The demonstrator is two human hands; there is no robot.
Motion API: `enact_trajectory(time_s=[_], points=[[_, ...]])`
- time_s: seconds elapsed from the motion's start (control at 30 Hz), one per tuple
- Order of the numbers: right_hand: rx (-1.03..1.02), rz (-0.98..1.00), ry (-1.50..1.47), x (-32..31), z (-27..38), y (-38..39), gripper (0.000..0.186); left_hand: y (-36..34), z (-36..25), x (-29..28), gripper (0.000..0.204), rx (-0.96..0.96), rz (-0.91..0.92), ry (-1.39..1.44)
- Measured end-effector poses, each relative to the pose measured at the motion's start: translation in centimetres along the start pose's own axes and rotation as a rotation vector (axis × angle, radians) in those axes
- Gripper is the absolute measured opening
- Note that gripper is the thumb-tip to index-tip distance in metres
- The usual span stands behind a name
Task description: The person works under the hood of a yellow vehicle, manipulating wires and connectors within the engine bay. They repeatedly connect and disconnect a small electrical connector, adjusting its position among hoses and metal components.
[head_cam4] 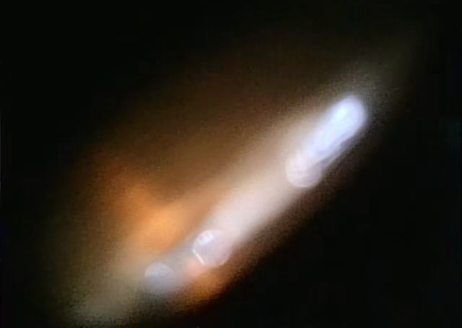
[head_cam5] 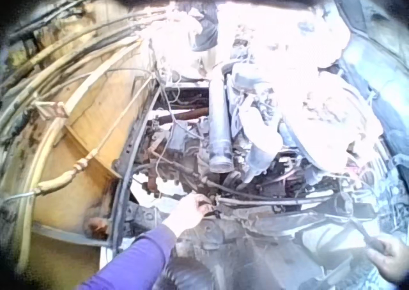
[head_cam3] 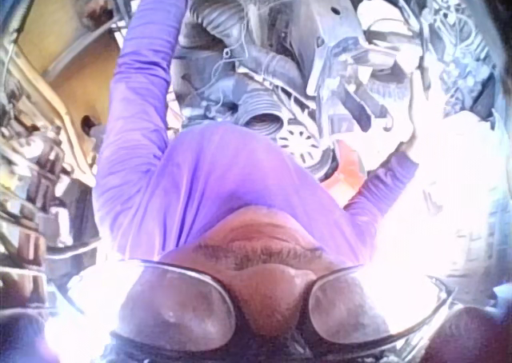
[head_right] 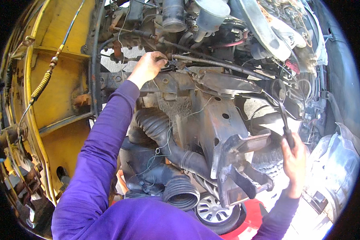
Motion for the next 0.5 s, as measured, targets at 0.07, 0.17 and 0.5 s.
enact_trajectory(time_s=[0.07, 0.17, 0.5], points=[[0.002, -0.066, -0.010, 0.1, -5.3, 1.9, 0.026, -0.1, -1.0, -0.1, 0.028, 0.040, -0.041, -0.073], [0.109, 0.040, -0.056, -0.1, -6.4, 5.0, 0.032, 0.0, -1.0, 0.0, 0.028, 0.099, -0.087, -0.156], [0.398, -0.216, -0.040, 5.4, -19.9, 12.8, 0.026, 1.1, 0.6, 0.4, 0.033, -0.018, -0.135, 0.047]])
Point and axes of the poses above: each hand's wrist, its own y-axis away from the middle knuckle, its own x-axis out of the palm, z = x × y, the point moved 5 cm from there along -y, towards the middle knuckle, and after that the axes turned 10 degrees about x, right-handed, at the moved point
